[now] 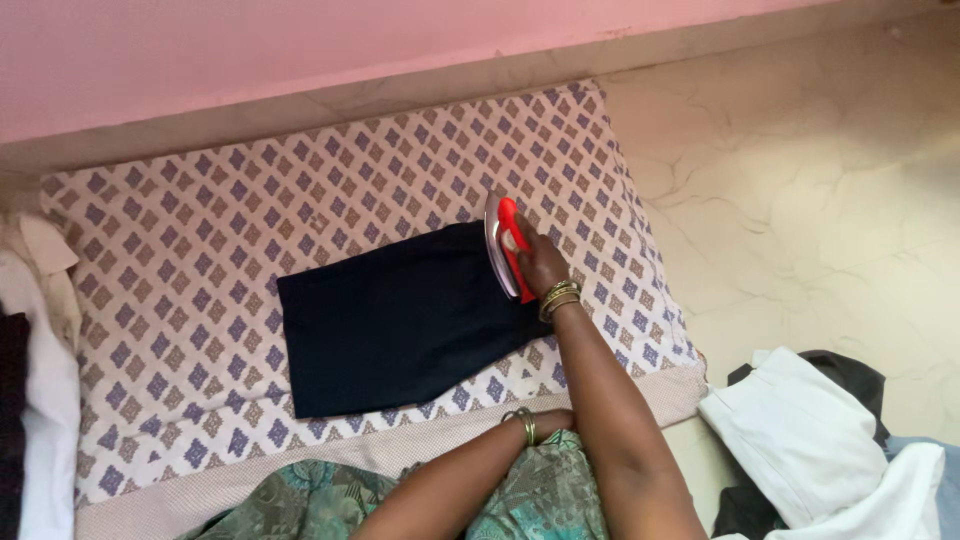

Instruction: The person irons a pair of black trousers on a floor mat, smoothing and folding them before stacking them with other clothes. They then pick up a white shirt and begin to unfold it.

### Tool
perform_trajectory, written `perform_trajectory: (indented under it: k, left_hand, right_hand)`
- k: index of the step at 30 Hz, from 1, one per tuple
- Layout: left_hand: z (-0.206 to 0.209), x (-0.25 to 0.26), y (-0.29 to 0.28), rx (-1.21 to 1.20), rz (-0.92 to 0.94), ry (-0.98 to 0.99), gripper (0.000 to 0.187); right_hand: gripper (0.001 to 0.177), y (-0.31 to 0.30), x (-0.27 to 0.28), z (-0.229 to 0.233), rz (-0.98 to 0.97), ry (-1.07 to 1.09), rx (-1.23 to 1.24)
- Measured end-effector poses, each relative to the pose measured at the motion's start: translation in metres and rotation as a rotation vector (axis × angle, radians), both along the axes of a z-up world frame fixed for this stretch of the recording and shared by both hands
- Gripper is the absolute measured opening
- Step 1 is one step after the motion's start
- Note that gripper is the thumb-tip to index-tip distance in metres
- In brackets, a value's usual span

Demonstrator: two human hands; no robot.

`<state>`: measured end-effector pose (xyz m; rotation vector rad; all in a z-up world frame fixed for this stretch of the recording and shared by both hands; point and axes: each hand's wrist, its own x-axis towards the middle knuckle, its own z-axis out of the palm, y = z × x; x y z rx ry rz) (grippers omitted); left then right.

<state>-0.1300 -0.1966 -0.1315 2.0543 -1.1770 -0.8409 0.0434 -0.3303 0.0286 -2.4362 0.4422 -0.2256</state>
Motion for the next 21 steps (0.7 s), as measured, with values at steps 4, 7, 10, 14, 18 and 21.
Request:
perform_trajectory:
  k: [4, 7, 10, 14, 18, 21]
  left_hand:
    - [0.029, 0.008, -0.016, 0.071, -0.082, 0.106, 0.041]
    - [0.070, 0.015, 0.005, 0.052, -0.156, 0.228, 0.040]
    - [0.120, 0.055, 0.065, 0.025, -0.029, 0.340, 0.039]
    - [0.154, 0.134, 0.168, -0.225, 0.465, -0.238, 0.025]
    - [0.126, 0.192, 0.270, 0.089, 0.803, -0.709, 0.049]
    - [0.078, 0.204, 0.328, 0.475, 0.986, -0.599, 0.067]
  right_hand:
    - [0.069, 0.001, 0.002, -0.003, 0.003, 0.111, -0.031]
    - [0.071, -0.010, -0.020, -0.007, 0.177, -0.139, -0.053]
    - [0.076, -0.010, -0.026, 0.006, 0.115, 0.047, 0.067]
    - [0.071, 0.006, -0.022, 0.021, 0.035, 0.066, 0.103]
    - [0.067, 0.017, -0.021, 0.039, -0.091, 0.264, 0.090]
    - [0.069, 0.011, -0.038, 0.047, -0.006, 0.258, -0.005]
